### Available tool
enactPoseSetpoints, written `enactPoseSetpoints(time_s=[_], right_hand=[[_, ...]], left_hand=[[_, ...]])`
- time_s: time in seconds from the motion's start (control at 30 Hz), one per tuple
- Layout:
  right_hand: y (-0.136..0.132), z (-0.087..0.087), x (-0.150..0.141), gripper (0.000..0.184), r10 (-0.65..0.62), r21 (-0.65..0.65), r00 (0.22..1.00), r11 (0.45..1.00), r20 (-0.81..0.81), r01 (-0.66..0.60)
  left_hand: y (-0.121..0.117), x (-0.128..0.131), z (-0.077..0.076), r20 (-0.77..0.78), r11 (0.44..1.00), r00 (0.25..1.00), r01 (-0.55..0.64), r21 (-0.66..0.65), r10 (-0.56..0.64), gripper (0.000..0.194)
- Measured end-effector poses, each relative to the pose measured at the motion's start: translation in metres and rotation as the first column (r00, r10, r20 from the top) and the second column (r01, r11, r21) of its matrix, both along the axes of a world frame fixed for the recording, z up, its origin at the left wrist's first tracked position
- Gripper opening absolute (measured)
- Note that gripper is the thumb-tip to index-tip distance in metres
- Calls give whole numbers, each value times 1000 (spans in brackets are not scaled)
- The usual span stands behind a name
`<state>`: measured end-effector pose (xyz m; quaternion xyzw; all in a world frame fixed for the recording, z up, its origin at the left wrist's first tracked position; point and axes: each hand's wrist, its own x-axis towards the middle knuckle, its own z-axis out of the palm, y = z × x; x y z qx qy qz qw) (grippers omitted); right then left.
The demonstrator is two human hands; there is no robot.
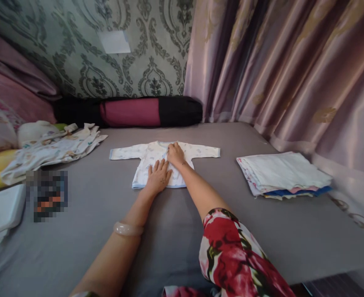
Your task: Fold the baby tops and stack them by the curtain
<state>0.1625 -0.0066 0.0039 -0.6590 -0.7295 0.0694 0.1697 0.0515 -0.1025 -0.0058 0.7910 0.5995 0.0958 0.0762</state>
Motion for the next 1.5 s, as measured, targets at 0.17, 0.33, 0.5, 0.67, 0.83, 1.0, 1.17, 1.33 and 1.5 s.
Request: enactPoseSetpoints(time_s=[0.17, 0.33, 0.5, 0.67, 0.83, 1.0, 1.17, 1.33, 1.5], right_hand=[[-10, 3, 23, 48, 109, 14, 984, 994, -141, -108], [-24, 3, 43, 47, 3, -33, 1000, 999, -9, -3], [-26, -7, 45, 60, -36, -151, 995, 987, 97, 51], [-27, -11, 43, 62, -46, -141, 996, 988, 73, 56], [-24, -1, 51, 55, -49, -201, 991, 979, -125, 23], [-14, 7, 86, 45, -159, -58, 922, 987, -352, 148], [-18, 8, 129, 39, -541, 90, 782, 802, -310, 590], [-28, 4, 144, 35, -752, 26, 618, 630, -228, 776], [-29, 5, 145, 36, -791, -7, 589, 598, -164, 801]], left_hand=[[-1, 0, 2, -13, 1000, 1000, -1, -11, 1, 58], [-1, 0, -1, -20, 1000, 1000, -3, 11, 4, 61], [-1, 0, -3, -48, 1000, 999, 7, 0, -7, 60], [-2, 1, 8, -91, 997, 996, -2, -73, -5, 60], [5, 3, 27, -150, 996, 987, 42, -82, -54, 54], [24, 9, 39, -213, 999, 976, 40, 6, -38, 44], [44, 22, 48, -253, 986, 954, 168, 18, -158, 38], [61, 35, 56, -309, 985, 935, 171, -34, -173, 33], [79, 48, 49, -218, 980, 956, 201, -4, -197, 28]])
